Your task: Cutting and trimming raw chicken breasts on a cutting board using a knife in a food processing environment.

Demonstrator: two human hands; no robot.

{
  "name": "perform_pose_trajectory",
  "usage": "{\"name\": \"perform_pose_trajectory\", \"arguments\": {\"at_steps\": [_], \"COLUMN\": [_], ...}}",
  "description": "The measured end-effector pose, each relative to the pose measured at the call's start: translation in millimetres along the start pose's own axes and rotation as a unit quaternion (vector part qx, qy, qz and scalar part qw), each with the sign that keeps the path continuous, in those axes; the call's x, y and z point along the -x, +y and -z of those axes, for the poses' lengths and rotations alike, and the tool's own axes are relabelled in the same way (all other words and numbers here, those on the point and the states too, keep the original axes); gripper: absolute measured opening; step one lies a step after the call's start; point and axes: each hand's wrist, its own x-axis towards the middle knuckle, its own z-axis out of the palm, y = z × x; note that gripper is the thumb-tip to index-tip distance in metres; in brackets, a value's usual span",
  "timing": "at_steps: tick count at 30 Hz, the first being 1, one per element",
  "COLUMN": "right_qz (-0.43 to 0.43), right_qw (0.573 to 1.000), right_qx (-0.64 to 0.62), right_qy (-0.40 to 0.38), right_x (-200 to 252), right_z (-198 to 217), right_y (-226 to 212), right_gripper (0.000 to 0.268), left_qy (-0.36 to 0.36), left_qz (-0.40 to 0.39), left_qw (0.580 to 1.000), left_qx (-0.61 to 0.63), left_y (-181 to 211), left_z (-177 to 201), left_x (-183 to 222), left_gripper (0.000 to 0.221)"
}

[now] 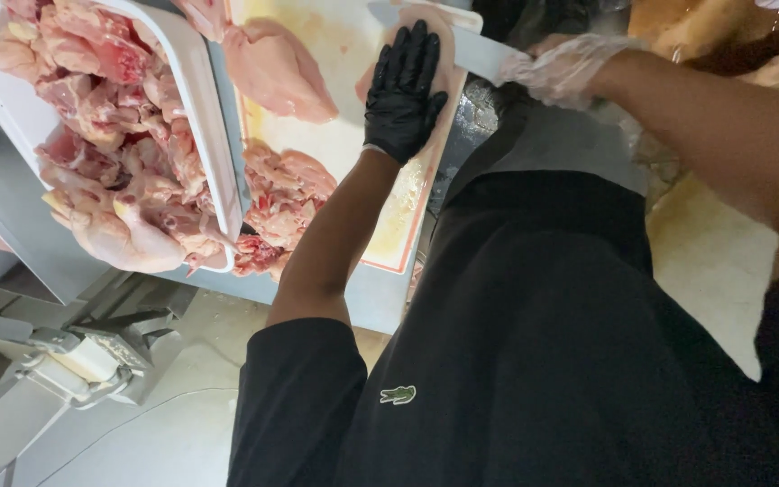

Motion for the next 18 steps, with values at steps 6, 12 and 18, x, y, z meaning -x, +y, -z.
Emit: {"name": "perform_pose_trajectory", "arguments": {"at_steps": [6, 12, 18], "right_qz": [0.008, -0.024, 0.028], "right_qw": [0.999, 0.999, 0.998], "right_qx": [0.022, 0.032, -0.051], "right_qy": [0.030, 0.012, -0.002], "right_x": [52, 43, 1], "right_z": [6, 2, -18], "right_y": [-74, -28, -52], "right_gripper": [0.052, 0.068, 0.046], "left_qy": [-0.059, -0.040, -0.083], "left_qz": [-0.001, 0.020, 0.014], "left_qw": [0.997, 0.999, 0.996], "left_qx": [-0.048, 0.014, -0.041], "left_y": [2, 0, 1], "left_z": [-4, -8, 2], "left_x": [1, 5, -1], "left_gripper": [0.067, 0.066, 0.065]}}
